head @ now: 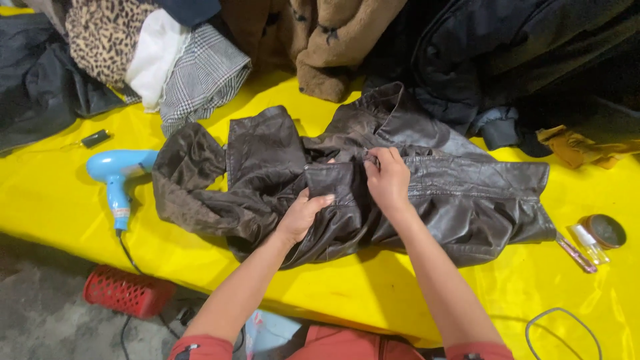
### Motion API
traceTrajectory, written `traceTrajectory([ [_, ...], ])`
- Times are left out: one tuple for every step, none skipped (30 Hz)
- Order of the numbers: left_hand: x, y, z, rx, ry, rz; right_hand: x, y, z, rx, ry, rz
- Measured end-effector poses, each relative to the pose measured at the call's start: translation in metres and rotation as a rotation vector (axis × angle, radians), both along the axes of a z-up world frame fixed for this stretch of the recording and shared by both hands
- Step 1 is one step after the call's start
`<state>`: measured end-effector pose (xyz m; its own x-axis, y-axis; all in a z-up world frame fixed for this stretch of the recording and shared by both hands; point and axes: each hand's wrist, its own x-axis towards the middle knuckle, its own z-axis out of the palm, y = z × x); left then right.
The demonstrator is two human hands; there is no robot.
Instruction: Refining and smoothing the hem seams of a leather jacket using a liquid treatment and a hair dryer.
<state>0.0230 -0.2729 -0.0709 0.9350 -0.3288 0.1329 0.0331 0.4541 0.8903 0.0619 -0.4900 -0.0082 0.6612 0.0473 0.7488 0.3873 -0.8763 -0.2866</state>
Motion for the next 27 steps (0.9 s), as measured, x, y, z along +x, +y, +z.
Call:
traceTrajectory([
  [-0.007, -0.002, 0.020, -0.008, 0.013, 0.013, -0.018, 0.009, 0.020, 0.121, -0.014, 0.086],
  [-0.015, -0.004, 0.038, -0.017, 0.025, 0.025, -0.037, 0.018, 0.040, 0.242, -0.027, 0.173],
  [-0.011, -0.005, 0.028, -0.015, 0.038, 0.026, -0.045, 0.035, 0.041, 0.245, -0.014, 0.172],
  [-0.008, -0.007, 0.017, -0.036, 0.017, 0.012, -0.053, 0.052, 0.043, 0.215, -0.021, 0.260],
  [0.001, -0.007, 0.009, -0.054, -0.017, -0.002, -0.057, 0.070, 0.048, 0.187, -0.040, 0.349],
  [-0.001, -0.002, 0.003, -0.049, -0.015, -0.002, -0.052, 0.068, 0.038, 0.192, -0.039, 0.348],
  [0.000, 0.000, -0.001, -0.023, 0.000, -0.016, -0.045, 0.063, 0.030, 0.153, -0.033, 0.338],
  [0.002, 0.002, -0.005, 0.003, 0.015, -0.029, -0.037, 0.058, 0.023, 0.115, -0.027, 0.327],
  [0.000, 0.003, 0.001, 0.002, 0.015, -0.025, -0.027, 0.040, 0.010, 0.113, -0.027, 0.331],
  [-0.001, 0.004, 0.006, 0.003, 0.030, -0.016, -0.016, 0.022, -0.004, -0.014, -0.027, 0.182],
  [-0.003, 0.004, 0.011, 0.009, 0.048, -0.015, -0.008, 0.002, -0.019, -0.136, -0.024, 0.023],
  [0.008, 0.016, -0.025, 0.012, 0.050, -0.020, -0.012, -0.010, -0.021, -0.133, -0.022, 0.018],
  [0.023, 0.026, -0.060, 0.073, 0.064, 0.008, -0.012, -0.024, -0.021, -0.016, -0.002, 0.034],
  [0.038, 0.035, -0.095, 0.134, 0.078, 0.035, -0.012, -0.038, -0.021, 0.102, 0.016, 0.049],
  [0.033, 0.028, -0.075, 0.134, 0.077, 0.033, -0.029, -0.021, 0.002, 0.101, 0.015, 0.047],
  [0.029, 0.021, -0.055, 0.142, 0.101, 0.032, -0.045, -0.004, 0.024, 0.108, -0.018, 0.096],
  [0.019, 0.016, -0.038, 0.153, 0.134, 0.031, -0.065, 0.015, 0.044, 0.118, -0.041, 0.146],
  [0.018, 0.016, -0.038, 0.156, 0.142, 0.030, -0.069, 0.032, 0.025, 0.121, -0.033, 0.145],
  [0.020, 0.015, -0.035, 0.055, 0.173, 0.085, -0.071, 0.048, 0.008, 0.034, -0.067, 0.224],
  [0.022, 0.014, -0.032, -0.046, 0.204, 0.140, -0.073, 0.065, -0.009, -0.054, -0.102, 0.303],
  [0.010, 0.007, -0.008, -0.048, 0.200, 0.141, -0.069, 0.059, -0.016, -0.056, -0.106, 0.304],
  [-0.001, 0.000, 0.017, -0.124, 0.215, 0.088, -0.064, 0.054, -0.024, -0.090, -0.112, 0.271],
  [-0.015, -0.006, 0.040, -0.200, 0.235, 0.039, -0.061, 0.050, -0.032, -0.124, -0.113, 0.241],
  [-0.021, -0.008, 0.052, -0.202, 0.234, 0.043, -0.059, 0.043, -0.034, -0.125, -0.113, 0.246],
  [-0.028, -0.010, 0.063, -0.234, 0.235, 0.007, -0.059, 0.034, -0.036, -0.160, -0.105, 0.188],
  [-0.035, -0.012, 0.074, -0.266, 0.236, -0.028, -0.059, 0.025, -0.039, -0.195, -0.097, 0.130],
  [-0.024, -0.007, 0.056, -0.263, 0.237, -0.037, -0.058, 0.008, -0.044, -0.193, -0.096, 0.121],
])
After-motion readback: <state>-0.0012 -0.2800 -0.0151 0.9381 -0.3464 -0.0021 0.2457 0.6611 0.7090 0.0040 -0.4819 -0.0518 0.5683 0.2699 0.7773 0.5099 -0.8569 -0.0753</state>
